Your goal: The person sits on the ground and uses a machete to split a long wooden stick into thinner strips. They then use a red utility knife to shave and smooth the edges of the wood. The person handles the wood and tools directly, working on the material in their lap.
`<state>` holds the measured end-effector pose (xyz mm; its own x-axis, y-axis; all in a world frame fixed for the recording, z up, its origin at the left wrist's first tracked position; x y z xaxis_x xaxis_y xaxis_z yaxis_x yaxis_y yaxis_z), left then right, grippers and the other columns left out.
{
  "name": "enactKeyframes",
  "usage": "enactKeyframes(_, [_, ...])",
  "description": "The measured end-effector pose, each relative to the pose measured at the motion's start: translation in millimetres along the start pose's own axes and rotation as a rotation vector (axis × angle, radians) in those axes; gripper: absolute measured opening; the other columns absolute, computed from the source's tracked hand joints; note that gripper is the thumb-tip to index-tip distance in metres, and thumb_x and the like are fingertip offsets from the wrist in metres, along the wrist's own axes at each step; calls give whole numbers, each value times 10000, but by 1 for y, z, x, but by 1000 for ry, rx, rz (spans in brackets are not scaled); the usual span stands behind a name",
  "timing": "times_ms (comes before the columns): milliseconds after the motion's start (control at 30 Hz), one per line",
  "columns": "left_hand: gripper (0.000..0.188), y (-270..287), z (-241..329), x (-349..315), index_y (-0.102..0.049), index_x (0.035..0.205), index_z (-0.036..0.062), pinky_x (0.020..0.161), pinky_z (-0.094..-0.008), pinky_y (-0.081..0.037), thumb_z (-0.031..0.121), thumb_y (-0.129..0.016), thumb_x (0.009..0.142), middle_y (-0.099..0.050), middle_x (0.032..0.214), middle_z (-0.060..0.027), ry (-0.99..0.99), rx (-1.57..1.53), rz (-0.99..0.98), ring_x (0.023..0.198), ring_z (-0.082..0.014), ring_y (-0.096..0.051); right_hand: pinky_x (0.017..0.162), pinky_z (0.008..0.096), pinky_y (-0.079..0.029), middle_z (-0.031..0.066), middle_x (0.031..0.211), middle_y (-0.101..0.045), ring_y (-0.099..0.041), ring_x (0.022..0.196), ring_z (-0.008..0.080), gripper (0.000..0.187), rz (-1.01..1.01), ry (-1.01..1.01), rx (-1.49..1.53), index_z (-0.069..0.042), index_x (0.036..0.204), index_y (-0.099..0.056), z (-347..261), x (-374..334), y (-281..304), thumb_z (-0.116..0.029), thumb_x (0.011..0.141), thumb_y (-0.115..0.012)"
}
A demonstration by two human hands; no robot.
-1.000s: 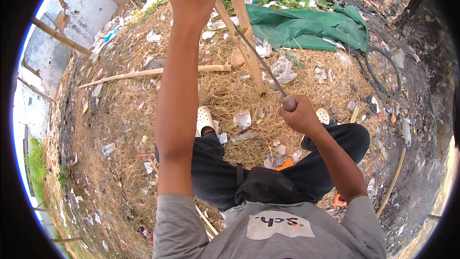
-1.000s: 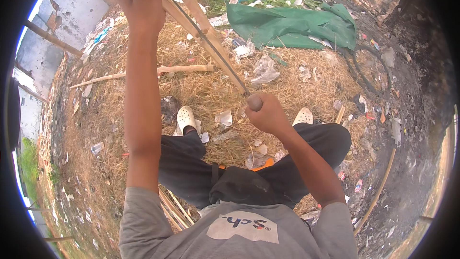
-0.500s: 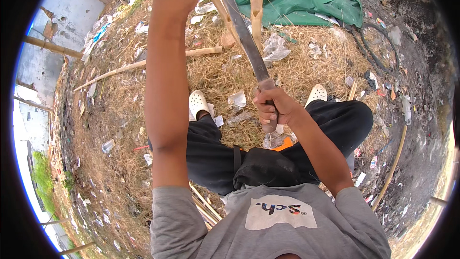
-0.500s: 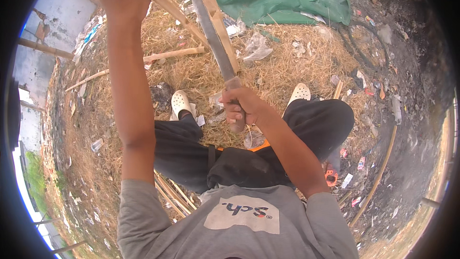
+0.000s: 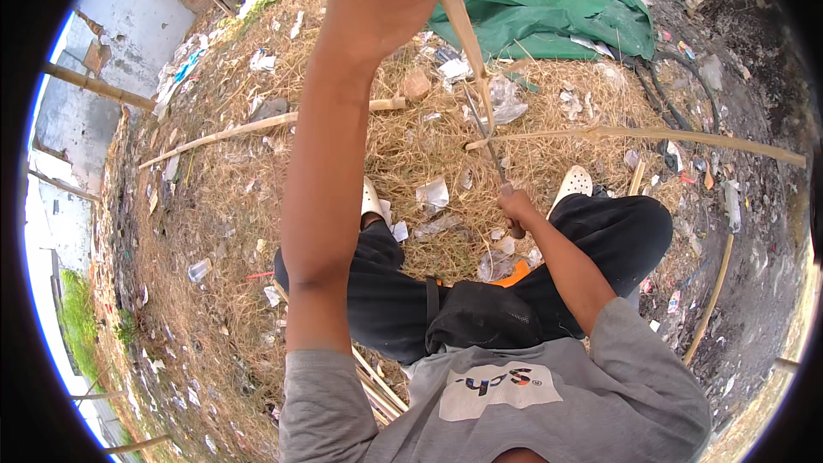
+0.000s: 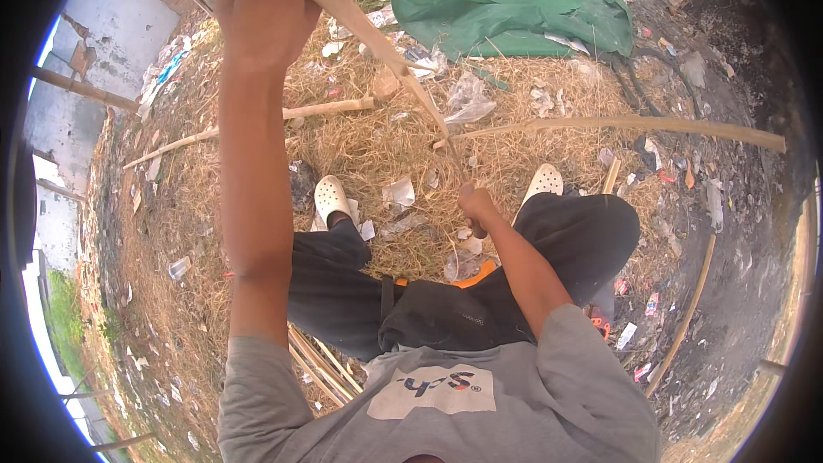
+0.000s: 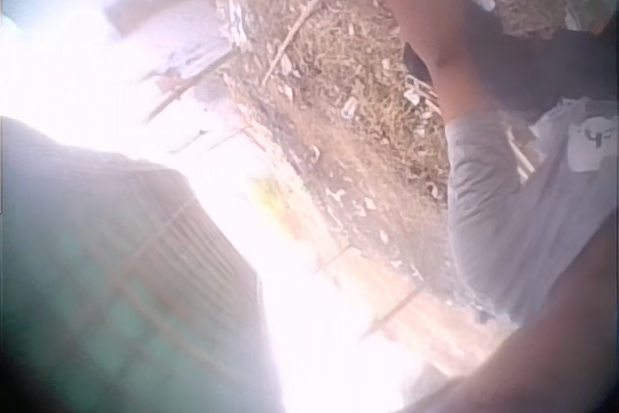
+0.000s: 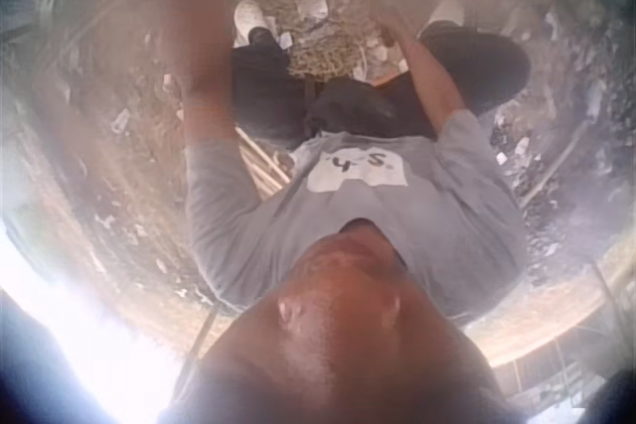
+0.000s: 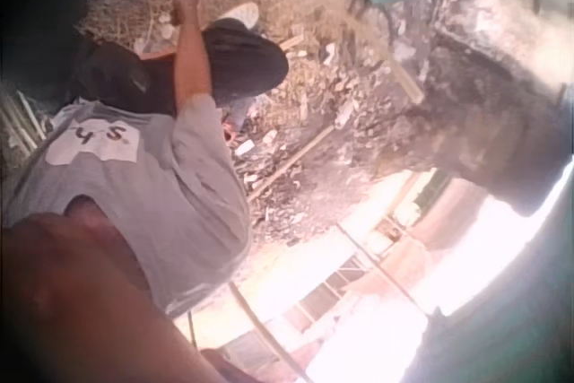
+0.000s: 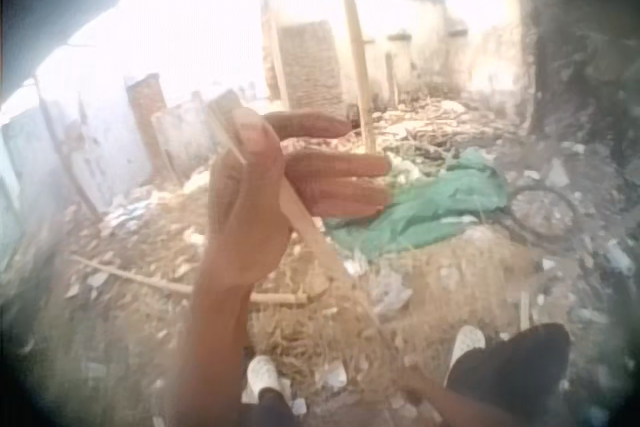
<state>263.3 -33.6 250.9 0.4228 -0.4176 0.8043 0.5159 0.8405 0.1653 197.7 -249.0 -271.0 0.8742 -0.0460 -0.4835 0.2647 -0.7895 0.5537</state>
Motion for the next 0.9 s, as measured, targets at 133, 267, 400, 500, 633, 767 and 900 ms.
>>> enactKeyframes(133, [586, 8, 5, -3, -480, 1187, -72, 751, -415, -611, 405, -176, 1038, -659, 994, -280, -66, -101, 65, 894, -345, -692, 379, 393, -424, 158, 541, -566, -556, 392, 234, 286, -83, -101, 200, 112, 688, -535, -65, -10, -8, -142, 815, -571])
enactKeyframes(267, [610, 0, 7, 5, -515, 1202, -32, 768, -359, -568, 492, -258, 1022, -654, 1045, -202, -77, 269, 481, 915, -270, -672, 378, 393, -418, 150, 541, -560, -562, 401, 233, 288, -99, -39, 123, 113, 691, -534, -111, -8, 0, -138, 826, -570])
enactKeyframes(400, [562, 19, 11, -1, -570, 1118, -30, 624, -316, -554, 486, -381, 1000, -662, 859, -153, -8, 254, 590, 738, -213, -670, 409, 398, -441, 188, 597, -584, -574, 434, 257, 348, -61, 18, 88, 106, 765, -563, -103, 5, -14, -230, 855, -567])
enactKeyframes(500, [444, 29, 11, 2, -611, 1016, -26, 472, -270, -524, 399, -488, 986, -651, 683, -101, 82, 482, 640, 570, -161, -649, 367, 357, -392, 111, 552, -518, -495, 396, 205, 206, -194, -139, 270, 54, 756, -529, -115, 1, -22, -133, 833, -570])
enactKeyframes(633, [310, 38, 4, 7, -626, 939, -10, 399, -237, -489, 291, -559, 969, -634, 611, -67, 104, 546, 616, 494, -124, -622, 340, 290, -334, 26, 521, -427, -384, 370, 128, 152, -473, -362, 634, -34, 747, -439, -126, -4, -5, -31, 803, -580])
enactKeyframes(767, [298, 42, -5, 16, -616, 915, -20, 453, -259, -545, 268, -559, 967, -656, 665, -104, 162, 494, 515, 551, -161, -658, 369, 250, -343, -4, 532, -404, -385, 401, 93, 179, -586, -388, 777, -74, 793, -409, -125, -7, -10, -9, 803, -575])
enactKeyframes(900, [323, 60, -20, 19, -607, 926, -37, 513, -290, -592, 279, -554, 968, -676, 720, -145, 128, 328, 385, 598, -204, -684, 391, 276, -357, -12, 512, -400, -386, 395, 101, 154, -673, -353, 911, -83, 770, -425, -112, 2, -22, -32, 814, -563])
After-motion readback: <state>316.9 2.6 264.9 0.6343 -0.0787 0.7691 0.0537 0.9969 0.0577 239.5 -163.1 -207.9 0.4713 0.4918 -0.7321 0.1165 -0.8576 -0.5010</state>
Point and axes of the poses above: each hand's wrist, its own x-axis towards the middle knuckle, its own y-axis out of the back of the hand, z = x × y, the point moved 1 cm from there along x, towards the middle knuckle
